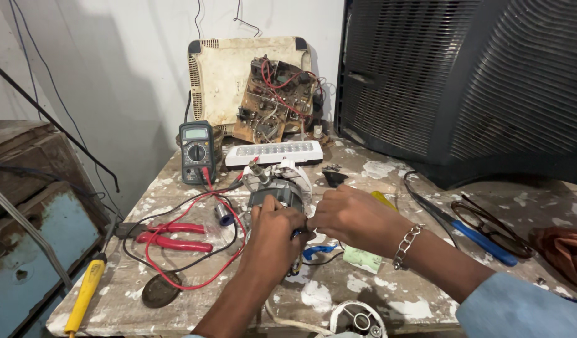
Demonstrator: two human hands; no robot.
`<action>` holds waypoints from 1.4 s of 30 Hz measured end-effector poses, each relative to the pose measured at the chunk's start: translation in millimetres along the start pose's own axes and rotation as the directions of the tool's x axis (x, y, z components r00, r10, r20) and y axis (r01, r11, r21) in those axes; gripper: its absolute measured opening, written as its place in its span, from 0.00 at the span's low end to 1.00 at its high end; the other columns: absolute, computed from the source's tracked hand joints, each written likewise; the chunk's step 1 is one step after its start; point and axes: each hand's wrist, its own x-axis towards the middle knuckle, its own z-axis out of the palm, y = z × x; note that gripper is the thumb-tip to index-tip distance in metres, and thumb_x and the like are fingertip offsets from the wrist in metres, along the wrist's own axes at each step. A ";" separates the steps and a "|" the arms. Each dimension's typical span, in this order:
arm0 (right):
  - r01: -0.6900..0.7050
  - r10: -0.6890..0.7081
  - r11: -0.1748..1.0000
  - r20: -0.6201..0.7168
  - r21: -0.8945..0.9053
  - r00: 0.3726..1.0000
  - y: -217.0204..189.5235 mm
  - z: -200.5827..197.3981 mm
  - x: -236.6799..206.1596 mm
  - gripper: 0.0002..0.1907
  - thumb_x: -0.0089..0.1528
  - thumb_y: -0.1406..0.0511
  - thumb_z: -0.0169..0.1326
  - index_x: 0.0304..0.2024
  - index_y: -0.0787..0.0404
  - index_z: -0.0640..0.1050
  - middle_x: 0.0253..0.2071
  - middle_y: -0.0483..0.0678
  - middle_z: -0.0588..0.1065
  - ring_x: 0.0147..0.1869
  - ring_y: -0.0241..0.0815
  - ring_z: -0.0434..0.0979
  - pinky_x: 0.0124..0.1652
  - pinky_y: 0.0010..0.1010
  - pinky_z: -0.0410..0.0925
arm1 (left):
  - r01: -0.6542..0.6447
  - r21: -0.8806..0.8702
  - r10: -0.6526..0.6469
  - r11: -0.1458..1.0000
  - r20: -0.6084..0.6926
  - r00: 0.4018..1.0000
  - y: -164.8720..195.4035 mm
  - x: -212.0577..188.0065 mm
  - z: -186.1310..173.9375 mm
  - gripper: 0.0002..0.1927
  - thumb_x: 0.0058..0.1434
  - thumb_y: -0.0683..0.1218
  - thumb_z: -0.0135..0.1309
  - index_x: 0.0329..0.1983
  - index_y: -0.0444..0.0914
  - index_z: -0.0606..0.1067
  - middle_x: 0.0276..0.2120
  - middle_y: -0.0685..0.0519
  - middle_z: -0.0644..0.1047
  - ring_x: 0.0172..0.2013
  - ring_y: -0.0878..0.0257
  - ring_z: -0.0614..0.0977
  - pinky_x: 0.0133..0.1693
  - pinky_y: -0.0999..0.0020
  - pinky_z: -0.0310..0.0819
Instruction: The person uses a multimeter to test an electric motor on a cluttered workbench. They connect the multimeter probes to the motor terminals, adjust the dial, and then use pliers to strip and connect wires to the motor.
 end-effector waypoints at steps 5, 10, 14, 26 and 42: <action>-0.039 0.041 0.997 -0.025 0.067 0.999 2.9 5.0 0.6 0.09 0.59 0.62 0.60 0.40 0.57 0.83 0.35 0.44 0.80 0.43 0.45 0.77 0.47 0.39 0.69 | -0.127 -0.004 0.127 0.992 -0.019 0.992 -6.4 -3.5 -3.3 0.07 0.50 0.42 0.67 0.33 0.39 0.84 0.33 0.54 0.81 0.41 0.52 0.73 0.45 0.56 0.64; -0.194 0.203 0.959 -0.022 0.208 0.979 0.2 4.4 -2.7 0.07 0.58 0.64 0.62 0.38 0.58 0.84 0.35 0.46 0.81 0.42 0.47 0.80 0.45 0.37 0.72 | -0.202 -0.013 0.201 0.979 -0.034 0.979 -10.6 -7.6 -4.1 0.06 0.51 0.42 0.66 0.33 0.39 0.83 0.31 0.53 0.80 0.39 0.52 0.73 0.46 0.57 0.68; -0.198 0.210 0.955 -0.028 0.220 0.977 0.6 3.6 -4.1 0.08 0.58 0.64 0.62 0.37 0.60 0.83 0.35 0.47 0.81 0.41 0.47 0.80 0.44 0.37 0.73 | -0.229 -0.078 0.226 0.970 -0.049 0.973 -14.3 -6.6 -3.3 0.08 0.50 0.40 0.66 0.34 0.38 0.83 0.31 0.53 0.80 0.38 0.53 0.73 0.45 0.58 0.69; -0.089 0.107 0.979 -0.090 0.183 0.990 3.4 11.2 -5.4 0.11 0.61 0.63 0.59 0.43 0.59 0.84 0.35 0.50 0.79 0.41 0.49 0.79 0.44 0.39 0.72 | -0.179 -0.176 0.181 0.968 -0.003 0.983 -17.6 -3.1 -5.0 0.05 0.51 0.38 0.64 0.32 0.35 0.82 0.31 0.52 0.81 0.39 0.53 0.72 0.44 0.61 0.71; -0.339 0.311 0.918 0.157 0.207 0.937 -4.8 -7.1 10.3 0.12 0.59 0.64 0.60 0.44 0.54 0.85 0.37 0.48 0.78 0.45 0.50 0.79 0.46 0.41 0.71 | -0.198 -0.198 0.203 0.960 0.005 0.979 -17.0 -3.9 -8.2 0.07 0.51 0.38 0.65 0.34 0.33 0.83 0.32 0.50 0.81 0.39 0.53 0.72 0.44 0.61 0.70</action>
